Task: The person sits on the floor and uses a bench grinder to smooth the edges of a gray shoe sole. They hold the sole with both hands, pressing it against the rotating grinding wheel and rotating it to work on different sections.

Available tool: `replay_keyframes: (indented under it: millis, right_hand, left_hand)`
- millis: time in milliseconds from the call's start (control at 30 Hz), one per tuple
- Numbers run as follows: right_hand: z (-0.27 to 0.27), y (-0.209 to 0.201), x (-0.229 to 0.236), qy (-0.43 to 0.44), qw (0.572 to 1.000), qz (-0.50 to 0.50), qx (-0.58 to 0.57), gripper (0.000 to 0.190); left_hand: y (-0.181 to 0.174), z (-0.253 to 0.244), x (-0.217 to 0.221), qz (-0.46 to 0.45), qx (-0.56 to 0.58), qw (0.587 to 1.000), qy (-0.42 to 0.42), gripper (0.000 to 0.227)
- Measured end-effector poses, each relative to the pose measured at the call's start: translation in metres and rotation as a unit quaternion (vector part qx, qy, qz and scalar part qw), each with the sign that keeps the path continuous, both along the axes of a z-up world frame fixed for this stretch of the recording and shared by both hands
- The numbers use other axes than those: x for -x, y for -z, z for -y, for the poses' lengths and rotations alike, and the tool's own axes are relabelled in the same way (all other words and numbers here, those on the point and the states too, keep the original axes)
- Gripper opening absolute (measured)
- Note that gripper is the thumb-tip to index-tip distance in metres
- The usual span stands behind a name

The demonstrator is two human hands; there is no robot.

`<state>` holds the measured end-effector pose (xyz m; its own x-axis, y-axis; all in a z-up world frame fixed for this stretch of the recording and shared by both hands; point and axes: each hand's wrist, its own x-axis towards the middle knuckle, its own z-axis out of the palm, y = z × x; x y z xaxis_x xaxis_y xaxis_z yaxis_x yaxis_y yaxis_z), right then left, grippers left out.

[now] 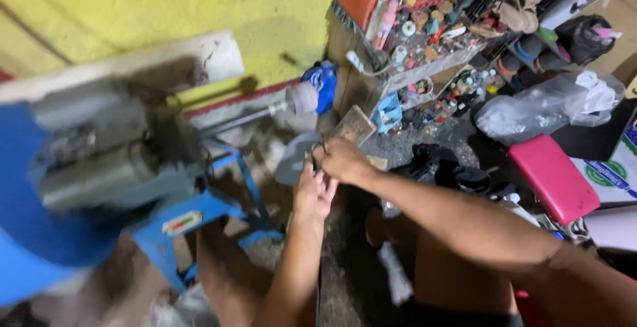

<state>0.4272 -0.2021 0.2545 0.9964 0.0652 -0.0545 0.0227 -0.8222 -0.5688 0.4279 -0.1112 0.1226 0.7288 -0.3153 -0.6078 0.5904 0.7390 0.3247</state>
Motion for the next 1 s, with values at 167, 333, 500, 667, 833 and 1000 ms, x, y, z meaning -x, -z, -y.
replay_keyframes:
  millis: [167,333,500,667,833,1000]
  right_hand:
    - [-0.003,0.013,-0.027,0.049,0.998,-0.013,0.039,0.046]
    - [-0.008,0.006,-0.043,0.054,0.997,-0.01,0.058,0.045]
    - [-0.014,0.002,-0.049,0.076,0.993,-0.035,0.08,0.045]
    - [-0.012,0.006,-0.047,0.051,0.995,-0.013,0.09,0.041]
    - [-0.007,0.002,-0.041,0.04,0.996,0.036,0.073,0.039]
    - [-0.005,-0.004,-0.035,0.031,0.997,0.017,0.074,0.039]
  left_hand:
    - [0.007,0.015,-0.01,0.037,0.057,0.996,-0.059,0.044]
    - [0.004,0.017,-0.026,-0.02,0.074,0.994,-0.082,0.03]
    - [0.031,0.021,-0.038,-0.04,0.103,0.989,-0.103,0.018]
    - [0.051,0.023,-0.04,0.021,0.129,0.987,-0.099,0.024]
    - [0.007,0.019,-0.038,-0.013,0.108,0.99,-0.094,0.021]
    - [-0.005,0.016,-0.028,-0.011,0.115,0.989,-0.094,0.019]
